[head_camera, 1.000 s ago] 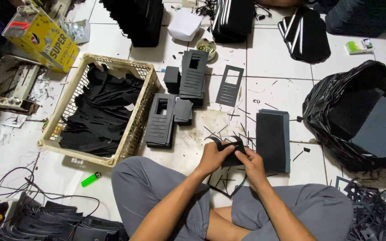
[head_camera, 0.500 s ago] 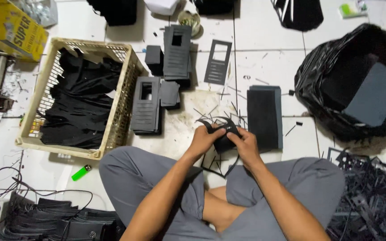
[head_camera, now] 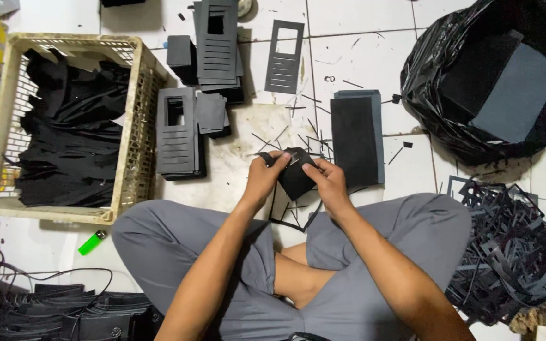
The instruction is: Trimming and cleaning excess waste strips from pre-cut leather components by hand.
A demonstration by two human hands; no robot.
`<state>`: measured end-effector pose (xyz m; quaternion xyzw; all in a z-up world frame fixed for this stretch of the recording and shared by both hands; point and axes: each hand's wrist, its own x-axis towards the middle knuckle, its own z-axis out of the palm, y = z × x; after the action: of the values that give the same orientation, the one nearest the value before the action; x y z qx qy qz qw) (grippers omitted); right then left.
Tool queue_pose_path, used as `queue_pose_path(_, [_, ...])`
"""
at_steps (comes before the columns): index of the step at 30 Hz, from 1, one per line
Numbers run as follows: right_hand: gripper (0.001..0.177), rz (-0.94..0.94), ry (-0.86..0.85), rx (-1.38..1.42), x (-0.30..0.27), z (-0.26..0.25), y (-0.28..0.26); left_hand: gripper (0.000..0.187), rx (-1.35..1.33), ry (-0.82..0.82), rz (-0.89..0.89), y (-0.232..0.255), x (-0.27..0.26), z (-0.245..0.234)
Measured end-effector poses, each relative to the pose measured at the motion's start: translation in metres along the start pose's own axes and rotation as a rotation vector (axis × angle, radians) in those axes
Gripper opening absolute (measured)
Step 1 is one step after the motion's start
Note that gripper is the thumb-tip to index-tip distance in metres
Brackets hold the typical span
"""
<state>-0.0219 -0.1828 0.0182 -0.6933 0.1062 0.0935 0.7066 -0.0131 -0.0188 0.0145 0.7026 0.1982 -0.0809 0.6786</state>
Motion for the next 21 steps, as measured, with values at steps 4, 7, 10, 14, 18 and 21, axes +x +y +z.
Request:
queue_pose_path(4, [0.011,-0.039,-0.002,0.012,-0.001,-0.001,-0.006,0.034,-0.029,-0.047,-0.053,-0.005,0.002,-0.004])
queue_pose_path(7, [0.008,-0.03,0.004,0.015,0.0,-0.002,-0.007,0.024,0.03,-0.074,-0.042,-0.001,0.001,-0.006])
queue_pose_path(10, [0.01,-0.041,-0.039,-0.018,0.001,-0.004,-0.004,0.023,0.091,-0.096,0.014,0.01,-0.005,-0.005])
queue_pose_path(14, [0.01,-0.018,-0.064,-0.025,0.001,-0.004,-0.002,0.018,0.075,-0.097,0.01,0.019,-0.012,-0.002])
queue_pose_path(18, [0.01,0.019,-0.064,-0.015,0.003,-0.005,0.01,0.016,0.032,-0.077,0.01,0.003,-0.006,-0.006])
queue_pose_path(21, [0.009,-0.002,-0.068,-0.049,0.002,-0.004,0.003,0.026,0.046,-0.074,-0.059,0.024,-0.016,-0.003])
